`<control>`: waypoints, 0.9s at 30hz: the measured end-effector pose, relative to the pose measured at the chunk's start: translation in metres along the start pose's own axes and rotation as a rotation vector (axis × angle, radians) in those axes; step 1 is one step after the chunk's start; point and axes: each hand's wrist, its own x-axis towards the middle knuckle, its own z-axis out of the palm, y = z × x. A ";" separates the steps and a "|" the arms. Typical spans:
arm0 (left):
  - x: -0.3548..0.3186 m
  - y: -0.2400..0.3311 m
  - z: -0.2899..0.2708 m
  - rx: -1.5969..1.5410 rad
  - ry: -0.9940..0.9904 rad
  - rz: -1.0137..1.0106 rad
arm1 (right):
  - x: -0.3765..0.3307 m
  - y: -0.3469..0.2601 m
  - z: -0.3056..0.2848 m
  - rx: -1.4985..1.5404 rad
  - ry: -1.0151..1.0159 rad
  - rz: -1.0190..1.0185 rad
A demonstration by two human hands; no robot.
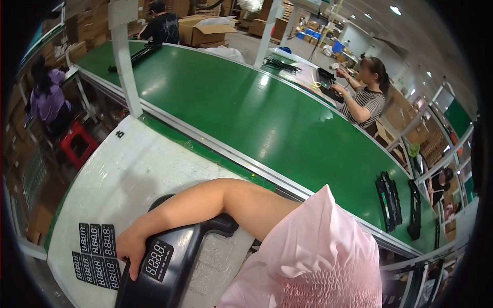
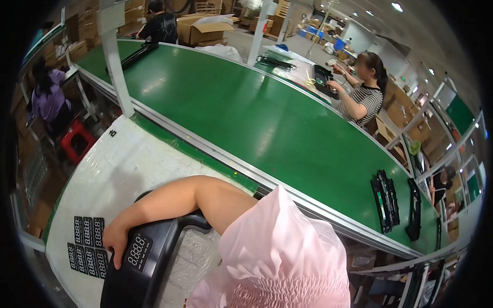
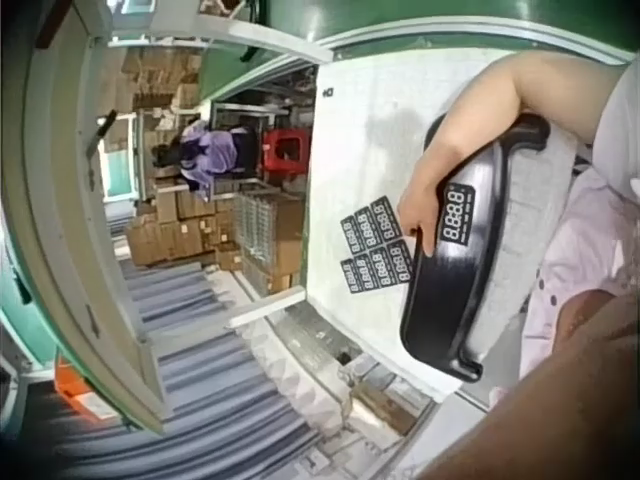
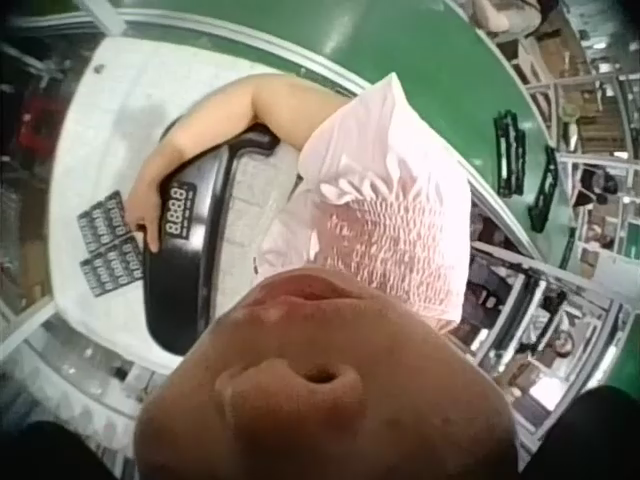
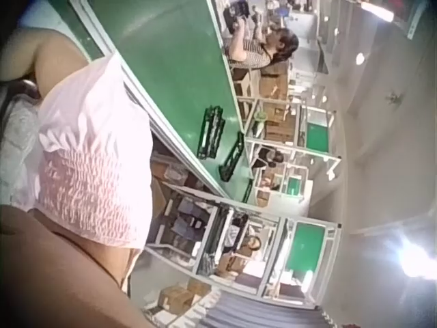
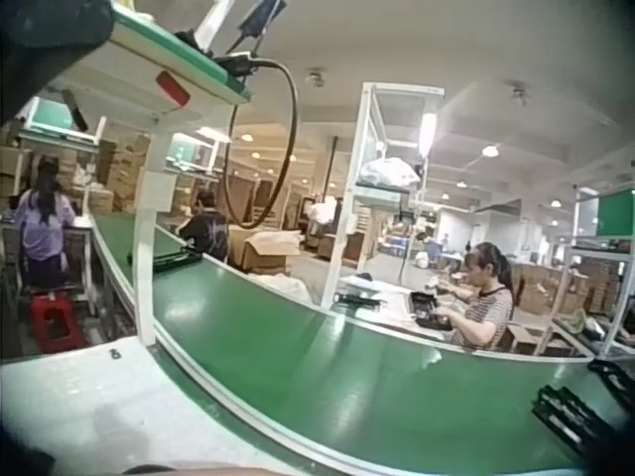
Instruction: Assembling digital display panels onto plastic treadmill console covers in a factory setting.
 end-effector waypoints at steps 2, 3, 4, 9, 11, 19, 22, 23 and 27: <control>0.015 0.000 -0.007 0.033 -0.058 0.047 | 0.000 -0.001 0.000 -0.006 -0.016 0.018; 0.020 -0.001 -0.011 0.054 -0.089 0.068 | 0.002 -0.001 -0.001 -0.008 -0.038 0.022; 0.026 -0.002 -0.015 0.073 -0.119 0.089 | 0.003 -0.003 -0.002 -0.018 -0.092 0.045; 0.055 0.005 -0.032 0.170 -0.280 0.197 | -0.045 -0.038 -0.026 0.011 0.041 0.010; 0.048 -0.001 -0.031 0.177 -0.360 0.185 | -0.076 -0.083 -0.060 -0.079 0.106 -0.016; -0.047 0.044 0.085 -0.185 -0.684 0.138 | -0.255 -0.168 -0.158 -0.583 0.468 0.608; -0.096 0.097 0.131 -0.436 -0.763 0.077 | -0.317 -0.143 -0.143 -0.735 0.706 0.949; -0.108 0.108 0.139 -0.500 -0.786 0.062 | -0.344 -0.118 -0.138 -0.813 0.750 0.967; -0.186 0.145 0.161 -0.722 -0.933 -0.034 | -0.393 0.003 -0.117 -0.990 0.781 1.202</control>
